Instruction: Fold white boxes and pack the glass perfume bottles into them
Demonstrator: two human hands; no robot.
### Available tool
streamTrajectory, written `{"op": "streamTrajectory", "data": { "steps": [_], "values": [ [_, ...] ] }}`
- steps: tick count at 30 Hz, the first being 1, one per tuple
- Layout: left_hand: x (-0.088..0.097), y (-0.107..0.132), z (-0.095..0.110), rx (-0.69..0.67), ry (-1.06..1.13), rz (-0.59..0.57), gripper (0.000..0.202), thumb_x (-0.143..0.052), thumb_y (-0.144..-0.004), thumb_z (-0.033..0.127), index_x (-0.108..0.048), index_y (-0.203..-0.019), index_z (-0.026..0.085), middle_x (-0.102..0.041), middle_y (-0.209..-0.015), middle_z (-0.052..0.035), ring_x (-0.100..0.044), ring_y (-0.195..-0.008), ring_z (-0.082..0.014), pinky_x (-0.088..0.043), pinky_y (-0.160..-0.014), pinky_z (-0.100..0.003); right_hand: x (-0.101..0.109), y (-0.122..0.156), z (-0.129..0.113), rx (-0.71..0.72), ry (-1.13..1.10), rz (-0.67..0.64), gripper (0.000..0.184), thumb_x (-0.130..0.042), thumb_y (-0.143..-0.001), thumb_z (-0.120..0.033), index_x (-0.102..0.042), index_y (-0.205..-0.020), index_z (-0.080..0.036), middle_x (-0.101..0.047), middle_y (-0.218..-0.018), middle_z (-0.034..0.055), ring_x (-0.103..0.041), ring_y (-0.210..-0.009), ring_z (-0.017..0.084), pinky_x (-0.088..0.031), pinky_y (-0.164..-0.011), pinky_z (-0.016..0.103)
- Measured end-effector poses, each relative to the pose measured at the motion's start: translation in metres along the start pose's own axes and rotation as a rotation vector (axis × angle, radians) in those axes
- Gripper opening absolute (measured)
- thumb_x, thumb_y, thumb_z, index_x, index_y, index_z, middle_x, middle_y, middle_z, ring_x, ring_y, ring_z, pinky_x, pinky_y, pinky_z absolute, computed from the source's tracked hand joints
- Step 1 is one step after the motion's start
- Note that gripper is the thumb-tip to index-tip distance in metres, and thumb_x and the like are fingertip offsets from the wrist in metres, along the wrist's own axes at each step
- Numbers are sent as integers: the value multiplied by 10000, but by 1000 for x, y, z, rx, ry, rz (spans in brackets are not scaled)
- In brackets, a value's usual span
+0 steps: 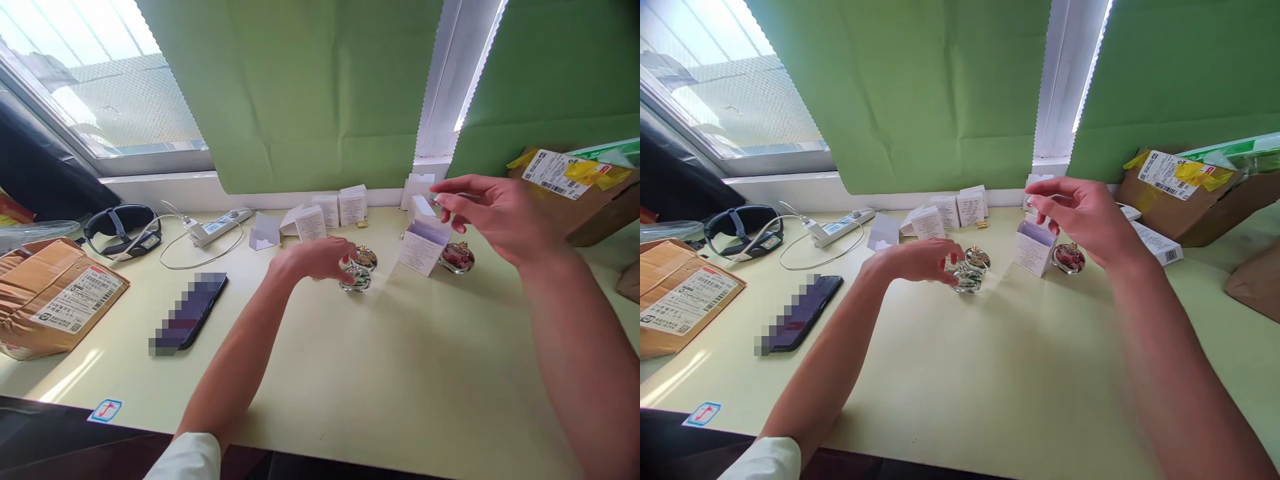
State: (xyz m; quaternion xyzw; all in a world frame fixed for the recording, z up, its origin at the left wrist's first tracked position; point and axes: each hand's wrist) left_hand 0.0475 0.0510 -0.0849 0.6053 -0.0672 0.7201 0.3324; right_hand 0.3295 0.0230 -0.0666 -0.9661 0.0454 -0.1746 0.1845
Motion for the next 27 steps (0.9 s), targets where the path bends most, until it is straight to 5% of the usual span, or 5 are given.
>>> {"op": "streamTrajectory", "data": {
  "steps": [9,16,23,27],
  "values": [
    [-6,-10,8,38,-92,-24,264,-683,-788,327,-654,-1028,222,-678,-1083,-60,-624,-979,-216,-426,-589,-223,21,-4,9,85,0,124,193,-723,-843,-336,-777,-1001,-240,-690,-836,35,-589,-681,126,-426,-528,276],
    [-9,-15,10,117,-68,-121,307,-616,-833,307,-616,-1123,209,-626,-1224,-116,-658,-679,-167,-456,-537,-268,17,-4,8,132,63,111,190,-721,-846,-354,-773,-987,-238,-678,-782,24,-583,-668,131,-433,-525,281],
    [-14,-22,1,-15,-103,-57,231,-612,-844,301,-622,-1065,233,-640,-1116,-75,-634,-912,-216,-430,-532,-235,14,-2,3,116,156,118,215,-713,-854,-372,-775,-999,-226,-679,-706,14,-540,-610,115,-444,-543,280],
    [-15,-24,4,-72,-30,-64,190,-615,-842,268,-621,-1028,229,-629,-1105,-71,-628,-828,-183,-415,-485,-222,14,-1,3,136,175,114,223,-706,-859,-388,-774,-1008,-236,-673,-700,12,-526,-602,115,-442,-553,287]
  ]
}}
Point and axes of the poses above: each hand's wrist, its own y-axis away from the middle knuckle, its own x-axis out of the back of the hand, z = x × y
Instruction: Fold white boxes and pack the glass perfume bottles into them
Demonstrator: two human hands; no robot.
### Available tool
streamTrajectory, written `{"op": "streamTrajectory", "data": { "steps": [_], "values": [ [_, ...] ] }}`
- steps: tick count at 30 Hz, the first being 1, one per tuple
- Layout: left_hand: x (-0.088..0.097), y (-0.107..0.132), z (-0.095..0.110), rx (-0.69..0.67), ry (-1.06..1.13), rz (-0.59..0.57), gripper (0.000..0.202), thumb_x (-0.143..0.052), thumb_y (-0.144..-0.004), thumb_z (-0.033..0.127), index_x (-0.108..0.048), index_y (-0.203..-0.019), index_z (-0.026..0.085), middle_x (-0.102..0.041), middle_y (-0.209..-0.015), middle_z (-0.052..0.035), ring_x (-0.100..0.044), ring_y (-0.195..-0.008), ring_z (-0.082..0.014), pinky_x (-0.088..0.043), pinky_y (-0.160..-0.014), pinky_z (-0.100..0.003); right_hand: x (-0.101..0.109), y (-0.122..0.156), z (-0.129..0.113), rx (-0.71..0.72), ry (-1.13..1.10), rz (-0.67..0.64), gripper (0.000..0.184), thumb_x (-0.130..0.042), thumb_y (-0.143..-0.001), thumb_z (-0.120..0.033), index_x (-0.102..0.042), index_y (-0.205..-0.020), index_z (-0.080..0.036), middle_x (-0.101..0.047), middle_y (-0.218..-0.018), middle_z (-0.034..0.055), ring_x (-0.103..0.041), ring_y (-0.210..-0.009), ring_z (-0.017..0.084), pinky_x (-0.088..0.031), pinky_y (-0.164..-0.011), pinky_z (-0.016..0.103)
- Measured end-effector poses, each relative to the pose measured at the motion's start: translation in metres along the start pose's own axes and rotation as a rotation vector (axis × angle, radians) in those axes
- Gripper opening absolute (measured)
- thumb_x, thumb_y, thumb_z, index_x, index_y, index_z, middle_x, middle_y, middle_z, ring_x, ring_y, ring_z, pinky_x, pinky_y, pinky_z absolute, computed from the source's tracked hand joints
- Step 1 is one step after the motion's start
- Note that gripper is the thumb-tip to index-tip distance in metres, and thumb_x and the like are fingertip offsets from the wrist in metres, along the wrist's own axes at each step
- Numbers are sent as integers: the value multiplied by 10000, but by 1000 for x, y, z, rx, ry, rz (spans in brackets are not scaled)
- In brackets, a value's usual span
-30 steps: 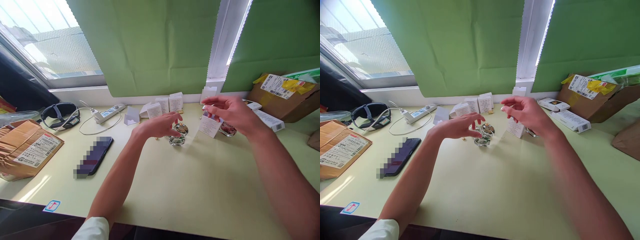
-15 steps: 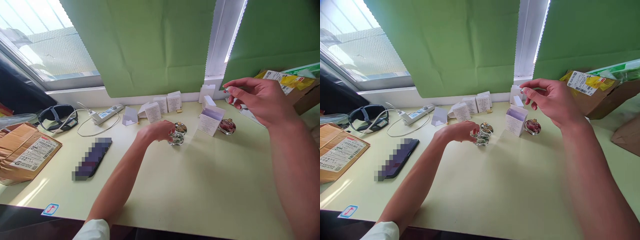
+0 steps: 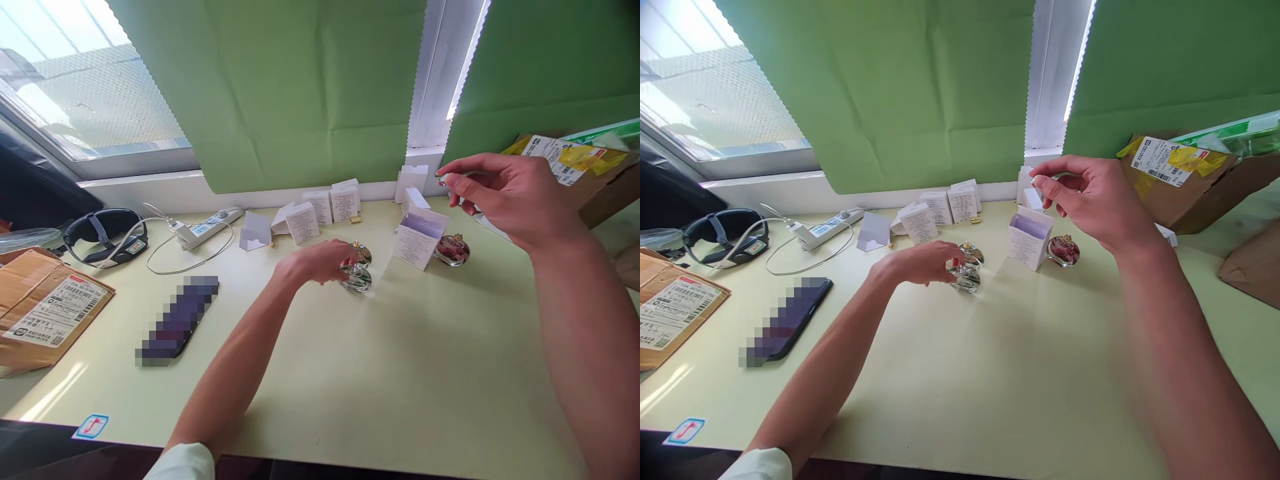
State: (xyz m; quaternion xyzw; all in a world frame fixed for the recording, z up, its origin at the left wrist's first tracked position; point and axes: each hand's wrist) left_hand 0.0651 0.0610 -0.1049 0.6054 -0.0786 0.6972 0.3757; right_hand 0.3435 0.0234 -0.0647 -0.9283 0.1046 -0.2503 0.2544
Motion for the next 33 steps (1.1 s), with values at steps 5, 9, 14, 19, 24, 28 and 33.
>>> {"op": "streamTrajectory", "data": {
  "steps": [5,9,14,19,24,28,33],
  "values": [
    [-2,-3,8,-59,13,4,172,-621,-863,274,-606,-1028,224,-633,-1078,-50,-621,-807,-160,-390,-479,-227,-2,1,-1,8,29,-12,222,-701,-858,-391,-775,-1002,-239,-671,-695,8,-501,-575,111,-433,-561,292],
    [-6,-6,12,-112,-41,52,152,-608,-887,305,-602,-1015,222,-644,-1040,-46,-614,-917,-187,-384,-564,-249,-2,2,-5,21,90,-22,214,-687,-865,-387,-777,-997,-244,-672,-700,3,-523,-579,114,-441,-578,293],
    [-11,-12,14,-133,-10,56,194,-569,-916,401,-571,-979,218,-634,-1066,-46,-597,-977,-198,-357,-614,-260,-9,4,-5,4,104,-194,281,-676,-867,-455,-763,-1038,-250,-729,-835,34,-625,-703,157,-479,-624,310],
    [-12,-13,16,-144,4,54,244,-552,-921,454,-569,-995,222,-628,-1064,-46,-584,-1010,-207,-369,-668,-271,-32,9,-3,39,87,-475,299,-630,-880,-493,-754,-1026,-264,-743,-973,41,-643,-779,188,-502,-688,349],
    [-11,-12,14,-97,12,-17,286,-558,-908,498,-582,-1014,233,-640,-1119,-38,-573,-1039,-211,-384,-692,-276,-54,13,2,141,140,-682,259,-584,-910,-433,-753,-1028,-276,-740,-1043,13,-627,-841,180,-463,-677,317],
    [-11,-12,14,-87,-2,-21,285,-537,-927,469,-600,-1064,228,-645,-1122,-54,-574,-1059,-221,-397,-725,-288,-60,13,9,138,178,-787,239,-571,-914,-385,-751,-1011,-262,-735,-1053,3,-609,-810,165,-436,-662,306],
    [-10,-11,16,-92,-9,-25,257,-532,-932,445,-600,-1019,214,-647,-1088,-60,-586,-1036,-221,-401,-734,-292,-62,12,13,125,197,-884,225,-579,-900,-366,-751,-988,-251,-736,-1079,6,-609,-826,169,-417,-661,304]
  ]
}}
Point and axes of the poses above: each hand's wrist, its own y-axis away from the middle knuckle, its own x-axis out of the back of the hand, z = x × y
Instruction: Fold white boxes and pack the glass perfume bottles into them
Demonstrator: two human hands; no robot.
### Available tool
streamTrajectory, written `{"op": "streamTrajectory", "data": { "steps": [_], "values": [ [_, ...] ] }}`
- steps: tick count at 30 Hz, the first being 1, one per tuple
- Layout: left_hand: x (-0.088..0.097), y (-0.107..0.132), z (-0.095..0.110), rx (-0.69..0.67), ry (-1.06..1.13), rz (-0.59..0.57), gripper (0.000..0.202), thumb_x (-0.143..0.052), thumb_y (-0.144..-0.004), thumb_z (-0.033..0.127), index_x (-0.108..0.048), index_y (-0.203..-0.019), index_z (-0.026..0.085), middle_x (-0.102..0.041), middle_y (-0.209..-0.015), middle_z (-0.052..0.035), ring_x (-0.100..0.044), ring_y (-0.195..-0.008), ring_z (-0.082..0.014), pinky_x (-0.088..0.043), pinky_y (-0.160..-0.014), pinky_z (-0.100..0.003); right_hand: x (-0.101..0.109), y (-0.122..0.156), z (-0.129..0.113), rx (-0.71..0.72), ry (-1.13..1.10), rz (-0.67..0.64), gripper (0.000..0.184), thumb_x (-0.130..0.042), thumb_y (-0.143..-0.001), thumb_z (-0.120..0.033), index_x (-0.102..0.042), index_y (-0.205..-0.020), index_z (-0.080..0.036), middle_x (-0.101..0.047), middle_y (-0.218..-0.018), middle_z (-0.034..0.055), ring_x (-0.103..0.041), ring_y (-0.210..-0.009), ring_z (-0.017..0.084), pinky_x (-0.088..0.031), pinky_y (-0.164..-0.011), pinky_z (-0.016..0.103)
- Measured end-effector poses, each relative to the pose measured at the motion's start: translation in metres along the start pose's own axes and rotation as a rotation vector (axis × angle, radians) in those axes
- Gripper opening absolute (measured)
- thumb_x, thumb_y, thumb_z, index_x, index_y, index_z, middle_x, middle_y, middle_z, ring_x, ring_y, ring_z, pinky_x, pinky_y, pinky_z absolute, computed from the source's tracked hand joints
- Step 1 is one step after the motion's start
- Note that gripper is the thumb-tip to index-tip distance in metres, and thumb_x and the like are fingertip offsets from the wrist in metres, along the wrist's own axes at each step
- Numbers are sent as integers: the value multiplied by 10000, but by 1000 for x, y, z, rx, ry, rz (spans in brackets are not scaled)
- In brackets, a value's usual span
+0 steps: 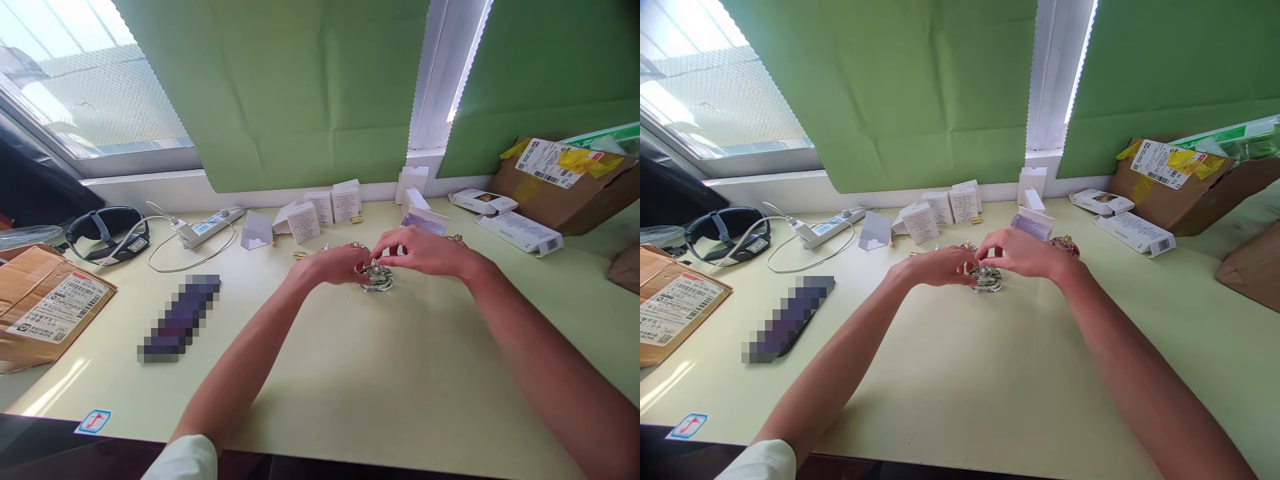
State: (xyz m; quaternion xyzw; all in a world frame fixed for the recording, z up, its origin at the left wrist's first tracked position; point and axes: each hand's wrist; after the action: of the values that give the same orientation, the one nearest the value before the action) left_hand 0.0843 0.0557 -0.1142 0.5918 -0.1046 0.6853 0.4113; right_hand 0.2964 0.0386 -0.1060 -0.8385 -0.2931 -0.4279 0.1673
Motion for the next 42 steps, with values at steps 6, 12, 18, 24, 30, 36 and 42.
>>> {"op": "streamTrajectory", "data": {
  "steps": [6,12,18,24,30,36,42],
  "values": [
    [1,2,1,13,1,2,245,-534,-932,429,-593,-1026,211,-643,-1081,-60,-578,-1058,-223,-401,-710,-281,-1,-1,2,-3,-22,-52,263,-577,-899,-390,-755,-1037,-255,-734,-1088,20,-622,-849,182,-428,-676,310],
    [2,3,3,28,1,-4,304,-521,-932,457,-607,-1124,239,-643,-1093,-60,-572,-1077,-238,-412,-709,-291,-2,-2,2,-30,-20,-54,278,-575,-898,-401,-756,-1054,-260,-731,-1100,19,-622,-870,190,-432,-689,318],
    [6,6,1,9,45,-14,400,-509,-919,537,-607,-1167,239,-651,-1135,-63,-575,-1078,-232,-424,-732,-289,3,2,0,-39,-1,-69,339,-573,-889,-469,-739,-1097,-260,-714,-1128,35,-619,-874,197,-445,-703,321],
    [12,9,-2,17,203,99,596,-257,-965,664,-610,-1174,231,-660,-1150,-62,-599,-955,-197,-438,-759,-287,9,7,11,-237,33,-113,505,-630,-813,-561,-650,-1217,-259,-695,-1128,68,-641,-889,231,-468,-668,325],
    [0,-6,3,16,194,113,557,-186,-1011,551,-621,-1037,204,-656,-954,-61,-583,-854,-193,-448,-722,-298,-11,-2,16,-225,85,-215,253,-658,-799,-482,-615,-805,-232,-673,-815,67,-595,-689,225,-385,-576,342],
    [-3,-8,4,39,192,75,573,-187,-1009,575,-626,-1042,210,-641,-920,-57,-566,-818,-188,-445,-696,-298,-12,-2,15,-179,77,-195,211,-657,-800,-431,-648,-828,-222,-667,-798,53,-576,-678,204,-373,-580,330],
    [-3,-7,8,22,145,63,576,-143,-1020,546,-606,-999,204,-599,-827,-49,-539,-785,-189,-415,-739,-317,-16,-2,19,-170,80,-81,285,-709,-751,-393,-762,-974,-223,-698,-737,5,-593,-646,176,-375,-571,318]
  ]
}}
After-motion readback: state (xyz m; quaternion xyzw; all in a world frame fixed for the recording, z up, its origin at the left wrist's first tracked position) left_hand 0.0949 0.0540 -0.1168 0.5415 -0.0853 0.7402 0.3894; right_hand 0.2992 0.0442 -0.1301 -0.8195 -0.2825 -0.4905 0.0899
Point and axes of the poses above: each hand's wrist, its own y-axis away from the middle knuckle, its own x-axis out of the back of the hand, z = x × y
